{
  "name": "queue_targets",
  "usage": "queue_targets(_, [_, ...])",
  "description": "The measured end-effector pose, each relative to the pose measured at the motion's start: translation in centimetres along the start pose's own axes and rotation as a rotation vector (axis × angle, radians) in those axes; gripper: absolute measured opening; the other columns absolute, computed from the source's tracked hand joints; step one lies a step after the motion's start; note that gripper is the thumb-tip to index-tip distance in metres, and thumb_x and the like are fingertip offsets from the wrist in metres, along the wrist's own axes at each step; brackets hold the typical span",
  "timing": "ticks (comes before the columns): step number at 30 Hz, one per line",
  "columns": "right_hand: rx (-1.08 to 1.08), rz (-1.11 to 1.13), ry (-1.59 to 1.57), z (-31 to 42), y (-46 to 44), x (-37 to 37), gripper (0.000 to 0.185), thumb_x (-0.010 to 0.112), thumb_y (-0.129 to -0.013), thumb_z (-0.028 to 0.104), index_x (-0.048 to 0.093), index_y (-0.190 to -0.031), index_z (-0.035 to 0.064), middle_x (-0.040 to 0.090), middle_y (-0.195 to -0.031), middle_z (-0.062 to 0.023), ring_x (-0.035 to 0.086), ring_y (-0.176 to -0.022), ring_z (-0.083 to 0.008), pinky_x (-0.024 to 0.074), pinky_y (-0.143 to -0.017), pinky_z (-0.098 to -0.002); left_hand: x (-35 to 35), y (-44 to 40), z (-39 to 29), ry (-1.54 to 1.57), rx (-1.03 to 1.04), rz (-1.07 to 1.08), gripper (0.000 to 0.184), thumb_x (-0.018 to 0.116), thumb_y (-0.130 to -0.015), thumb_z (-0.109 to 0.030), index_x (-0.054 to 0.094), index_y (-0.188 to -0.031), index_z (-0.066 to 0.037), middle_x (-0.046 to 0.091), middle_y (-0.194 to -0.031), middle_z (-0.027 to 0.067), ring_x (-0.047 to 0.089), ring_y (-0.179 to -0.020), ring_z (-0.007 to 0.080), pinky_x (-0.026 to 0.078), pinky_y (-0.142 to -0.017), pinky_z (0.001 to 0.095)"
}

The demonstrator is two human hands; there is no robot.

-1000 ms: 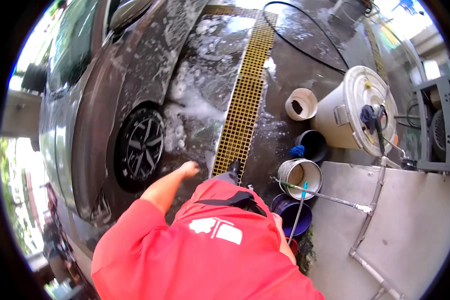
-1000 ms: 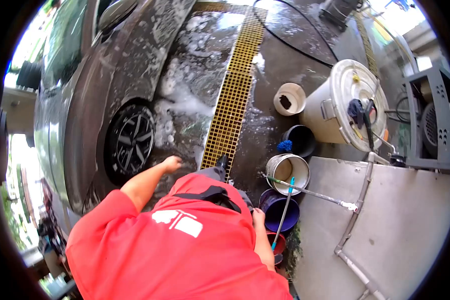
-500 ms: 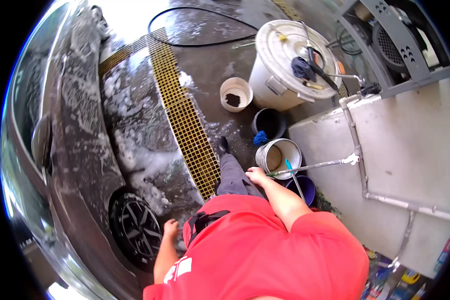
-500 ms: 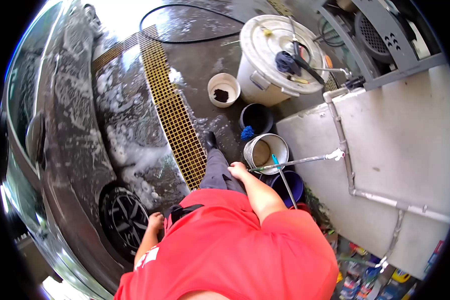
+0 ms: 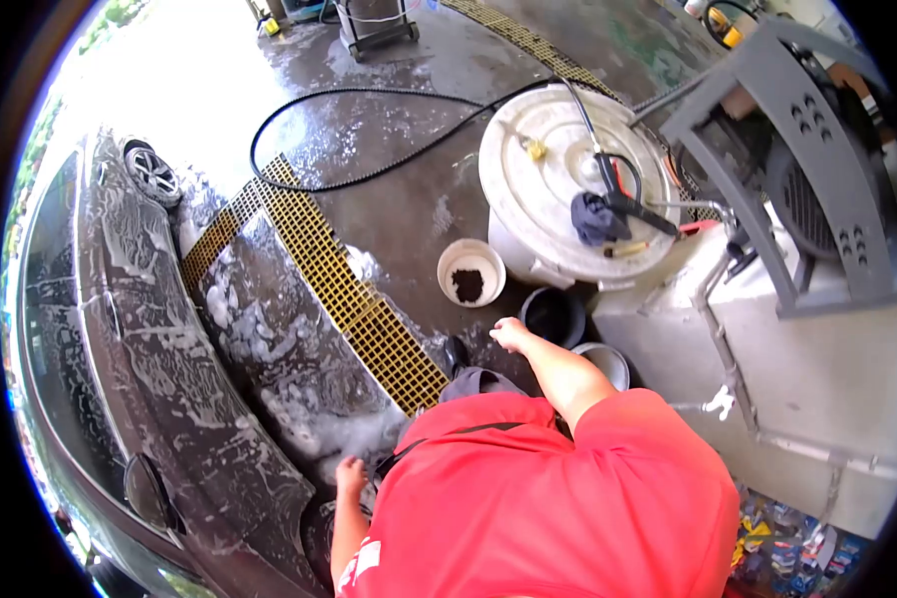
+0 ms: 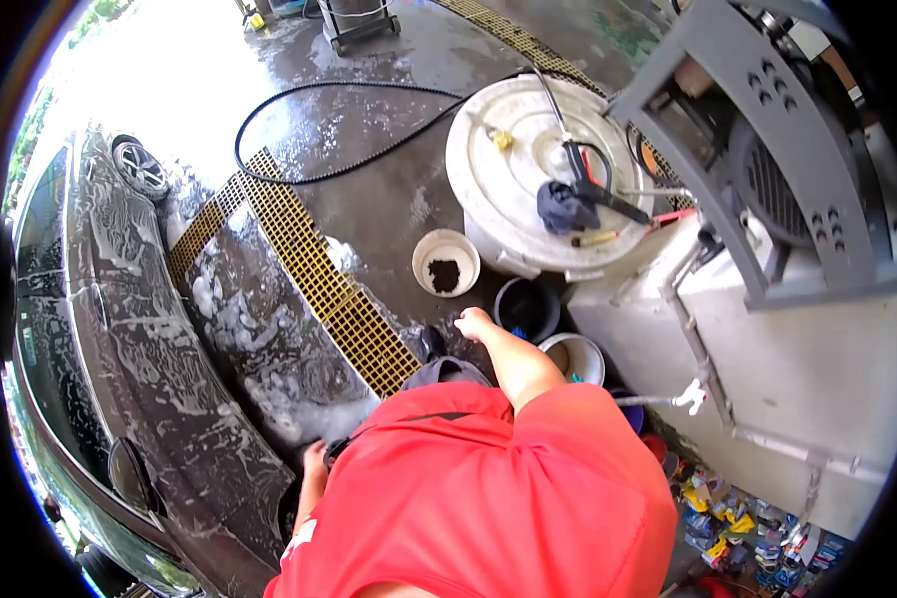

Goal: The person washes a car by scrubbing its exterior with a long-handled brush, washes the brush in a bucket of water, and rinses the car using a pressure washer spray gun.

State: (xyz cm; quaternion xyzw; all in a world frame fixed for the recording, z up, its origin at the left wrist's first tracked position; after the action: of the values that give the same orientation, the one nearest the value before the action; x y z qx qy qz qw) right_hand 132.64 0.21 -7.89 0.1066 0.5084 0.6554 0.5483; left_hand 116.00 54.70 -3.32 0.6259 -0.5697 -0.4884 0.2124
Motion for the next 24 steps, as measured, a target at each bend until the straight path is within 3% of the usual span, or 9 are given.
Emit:
queue_targets(2, [-0.031,-0.133,-0.152,1.9,-3.3,-3.0,0.038,0.065,-0.087,0.026,0.063,-0.117,0.0032,0.066,-0.076,-0.0095,0.060,-0.058,-0.0193,0.0497,-0.047,-0.0343,-1.2,-1.7,-6.6,0.095,0.030,-0.089,0.048,0.056,-0.089,-0.012,0.047,-0.135,0.000,0.065,-0.104,0.0138,0.065,-0.069,0.0193,0.052,-0.052,0.0308])
queue_targets(4, [-0.040,-0.066,-0.270,3.4,-6.2,-4.9,0.035,0.064,-0.088,0.025,0.062,-0.116,0.0039,0.062,-0.072,-0.0064,0.055,-0.050,-0.0162,0.0450,-0.041,-0.0329,-1.0,-2.9,-12.5,0.201,0.053,-0.116,0.049,0.056,-0.089,-0.012,0.047,-0.136,-0.001,0.064,-0.105,0.0140,0.065,-0.069,0.0189,0.052,-0.053,0.0313])
queue_targets(6, [0.022,-0.019,-0.409,6.6,-5.8,-7.7,0.039,0.062,-0.090,0.024,0.058,-0.123,0.0044,0.064,-0.082,-0.0054,0.058,-0.059,-0.0147,0.0477,-0.046,-0.0301,-0.2,-4.8,-16.8,0.155,0.120,-0.065,0.049,0.057,-0.089,-0.013,0.047,-0.135,-0.001,0.063,-0.106,0.0135,0.065,-0.070,0.0191,0.053,-0.053,0.0317])
queue_targets(8, [0.032,-0.021,-0.479,9.0,-6.1,-9.7,0.041,0.060,-0.091,0.026,0.056,-0.126,0.0040,0.065,-0.091,-0.0059,0.060,-0.066,-0.0143,0.0511,-0.053,-0.0292,1.3,-6.7,-19.4,0.049,0.148,-0.017,0.050,0.059,-0.088,-0.012,0.048,-0.135,0.000,0.064,-0.102,0.0126,0.065,-0.069,0.0195,0.053,-0.053,0.0328])
queue_targets(12, [-0.017,-0.010,-0.826,11.1,-8.8,-13.0,0.040,0.058,-0.094,0.026,0.052,-0.127,0.0047,0.061,-0.095,-0.0077,0.062,-0.073,-0.0163,0.0538,-0.059,-0.0299,3.4,-11.5,-22.0,-0.420,0.208,0.138,0.044,0.069,-0.082,-0.016,0.061,-0.122,0.001,0.068,-0.102,0.0156,0.067,-0.081,0.0222,0.054,-0.069,0.0356])
queue_targets(15, [-0.018,-0.049,-0.993,13.3,-10.1,-16.0,0.036,0.058,-0.094,0.026,0.052,-0.122,0.0048,0.061,-0.095,-0.0093,0.063,-0.075,-0.0189,0.0545,-0.060,-0.0319,2.1,-11.8,-27.8,-0.456,0.168,0.210,0.035,0.075,-0.079,-0.022,0.071,-0.105,0.001,0.071,-0.094,0.0126,0.066,-0.086,0.0194,0.052,-0.079,0.0322])
queue_targets(17, [-0.047,-0.086,-1.088,14.6,-11.0,-18.8,0.032,0.058,-0.094,0.026,0.053,-0.118,0.0046,0.062,-0.097,-0.0105,0.063,-0.076,-0.0206,0.0548,-0.060,-0.0338,0.2,-14.0,-31.9,-0.611,0.161,0.254,0.037,0.074,-0.079,-0.026,0.071,-0.103,0.001,0.071,-0.091,0.0102,0.065,-0.084,0.0166,0.052,-0.079,0.0325])
queue_targets(21, [-0.090,-0.235,-1.301,16.3,-11.2,-24.4,0.023,0.058,-0.094,0.024,0.055,-0.107,0.0058,0.064,-0.090,-0.0101,0.065,-0.071,-0.0225,0.0548,-0.059,-0.0362,-6.0,-22.0,-43.0,-0.548,0.115,0.267,0.031,0.072,-0.080,-0.030,0.073,-0.094,-0.002,0.071,-0.090,0.0089,0.066,-0.083,0.0183,0.053,-0.079,0.0359])
queue_targets(24, [-0.029,-0.400,-1.413,16.4,-11.2,-27.4,0.016,0.057,-0.095,0.024,0.056,-0.097,0.0081,0.065,-0.080,-0.0078,0.065,-0.066,-0.0222,0.0547,-0.058,-0.0367,-10.0,-31.0,-51.8,-0.184,-0.077,0.108,0.021,0.055,-0.085,-0.010,0.066,-0.102,-0.003,0.062,-0.078,0.0069,0.059,-0.059,0.0216,0.050,-0.053,0.0375])
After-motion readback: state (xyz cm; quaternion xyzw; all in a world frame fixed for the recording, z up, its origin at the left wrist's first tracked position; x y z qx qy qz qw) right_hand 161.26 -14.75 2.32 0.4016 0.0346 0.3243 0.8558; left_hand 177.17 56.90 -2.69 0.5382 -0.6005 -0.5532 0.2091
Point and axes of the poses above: each hand's wrist, its own y-axis away from the middle knuckle, its own x-axis out of the palm, z = x × y, the point moved 3 cm from there along -y, towards the middle knuckle
